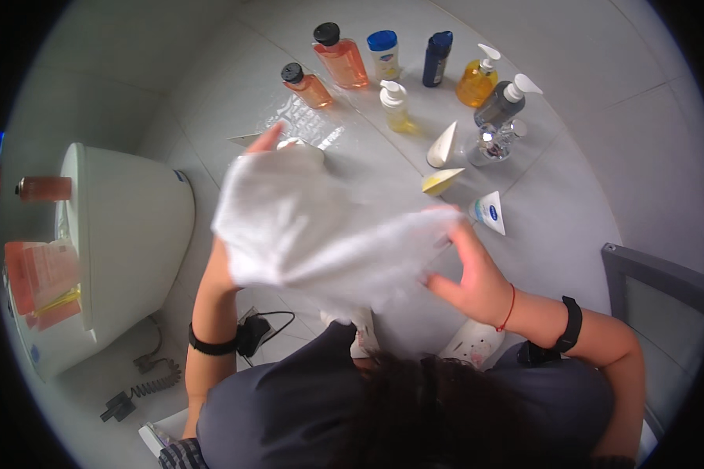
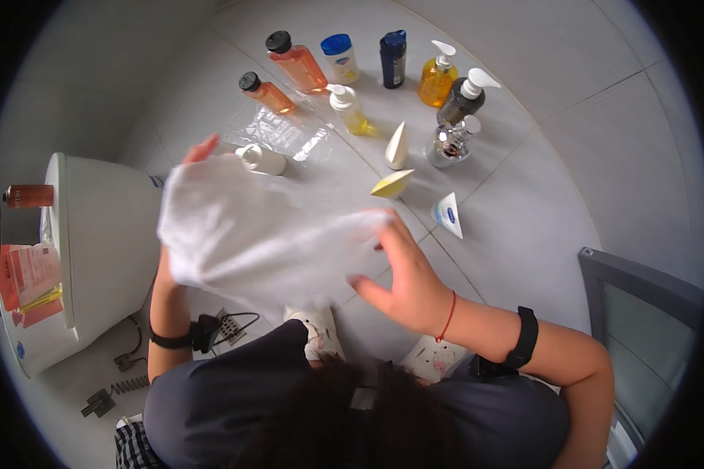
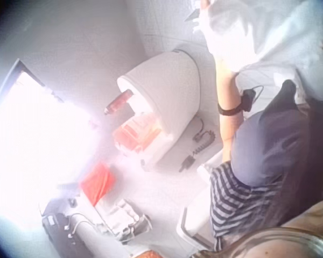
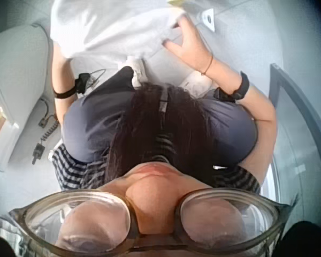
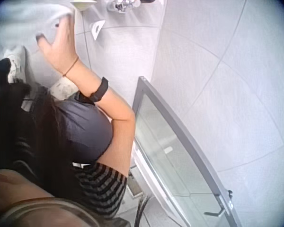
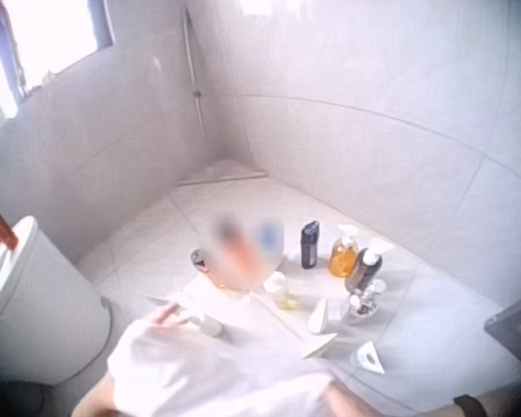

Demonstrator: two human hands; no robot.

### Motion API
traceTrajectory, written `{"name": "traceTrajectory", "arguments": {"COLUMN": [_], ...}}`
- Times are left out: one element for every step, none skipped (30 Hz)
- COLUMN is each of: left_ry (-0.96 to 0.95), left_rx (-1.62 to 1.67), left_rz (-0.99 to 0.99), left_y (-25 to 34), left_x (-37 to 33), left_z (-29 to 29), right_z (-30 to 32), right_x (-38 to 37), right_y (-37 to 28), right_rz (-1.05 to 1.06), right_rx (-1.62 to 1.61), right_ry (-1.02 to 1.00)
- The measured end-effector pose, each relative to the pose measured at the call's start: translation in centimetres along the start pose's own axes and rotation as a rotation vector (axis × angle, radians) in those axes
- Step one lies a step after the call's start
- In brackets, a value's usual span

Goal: Cleaning and wiping various bottles of toiletries and placing them on the toilet tank.

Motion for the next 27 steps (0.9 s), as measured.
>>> {"name": "traceTrajectory", "arguments": {"left_ry": [-0.089,-0.196,-0.302,-0.303,-0.369,-0.431,-0.43,-0.42,-0.402,-0.428,-0.423,-0.383,-0.342,-0.358,-0.349,-0.359,-0.369,-0.45,-0.447,-0.359,-0.274,-0.245,-0.243,-0.318,-0.398,-0.409,-0.411], "left_rx": [-0.109,-0.124,-0.142,-0.129,-0.174,-0.221,-0.213,0.098,0.408,0.686,0.694,0.717,0.738,0.41,0.413,0.49,0.566,0.363,0.37,0.201,0.035,0.165,0.17,0.282,0.399,0.389,0.393], "left_rz": [-0.231,-0.192,-0.158,-0.155,-0.158,-0.161,-0.154,-0.001,0.147,0.288,0.292,0.295,0.297,0.142,0.15,0.213,0.274,0.004,0.01,-0.08,-0.169,-0.177,-0.173,-0.091,-0.008,0.005,0.003], "left_y": [-1.3,-1.6,-1.7,-1.4,-1.0,-0.8,-1.2,-2.5,-3.7,-4.7,-4.8,-5.0,-5.2,-4.9,-5.1,-5.4,-5.5,-4.3,-4.0,-3.4,-3.0,-3.2,-2.8,-2.5,-2.6,-2.8,-2.9], "left_x": [-0.9,-0.8,-0.8,-1.0,-1.1,-1.0,-0.9,-0.8,-0.7,-0.8,-0.8,-0.8,-0.8,-1.1,-0.9,-0.7,-0.6,-1.5,-1.5,-1.5,-1.3,-0.4,0.1,0.7,1.1,1.5,1.6], "left_z": [-1.3,-2.6,-4.1,-4.8,-5.8,-6.6,-7.3,-8.1,-8.9,-9.7,-10.0,-10.4,-10.4,-10.2,-10.1,-10.2,-10.2,-10.2,-10.2,-9.9,-9.8,-9.8,-10.0,-10.6,-11.3,-11.6,-11.7], "right_z": [0.6,1.2,1.4,1.6,1.7,2.0,2.0,2.1,2.2,2.1,2.2,2.3,2.0,1.6,1.7,1.9,2.0,1.8,1.8,1.8,1.8,1.9,1.9,2.2,2.2,1.9,1.6], "right_x": [-0.5,-0.7,-1.1,-1.0,-0.9,-1.0,-0.8,-0.6,-0.5,-0.3,-0.2,-0.2,-0.2,-0.4,-0.4,-0.3,-0.1,-0.2,-0.4,-0.6,-1.0,-1.8,-2.7,-3.6,-4.2,-4.9,-5.1], "right_y": [-0.3,0.3,1.0,1.5,1.8,1.5,1.8,1.6,1.2,0.7,0.6,-0.5,-1.7,-2.7,-2.7,-3.0,-3.3,-3.1,-2.8,-2.5,-2.7,-3.8,-4.6,-4.8,-4.7,-4.2,-3.9], "right_rz": [0.089,-0.094,-0.121,-0.197,-0.273,-0.287,-0.298,-0.214,-0.128,-0.148,-0.157,0.023,0.205,0.28,0.276,0.339,0.405,0.397,0.351,0.304,0.293,0.339,0.384,0.387,0.38,0.32,0.263], "right_rx": [0.003,-0.103,-0.272,-0.474,-0.68,-0.614,-0.613,-0.543,-0.47,-0.426,-0.425,-0.151,0.123,0.267,0.261,0.343,0.426,0.424,0.302,0.181,0.185,0.227,0.269,0.284,0.288,0.353,0.418], "right_ry": [0.047,0.057,0.119,0.085,0.052,0.084,0.082,0.048,0.015,0.091,0.087,0.018,-0.053,-0.082,-0.092,-0.08,-0.067,-0.075,-0.059,-0.041,-0.042,-0.05,-0.058,-0.021,-0.022,-0.065,-0.106]}}
Point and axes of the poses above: each hand's wrist, its own x-axis away from the middle knuckle, its own z-axis out of the back of the hand, y = z × x, the point moved 6 cm from there along -x, towards the middle knuckle, and after that the axes turned 12 degrees about -x, right-handed, at the moved point
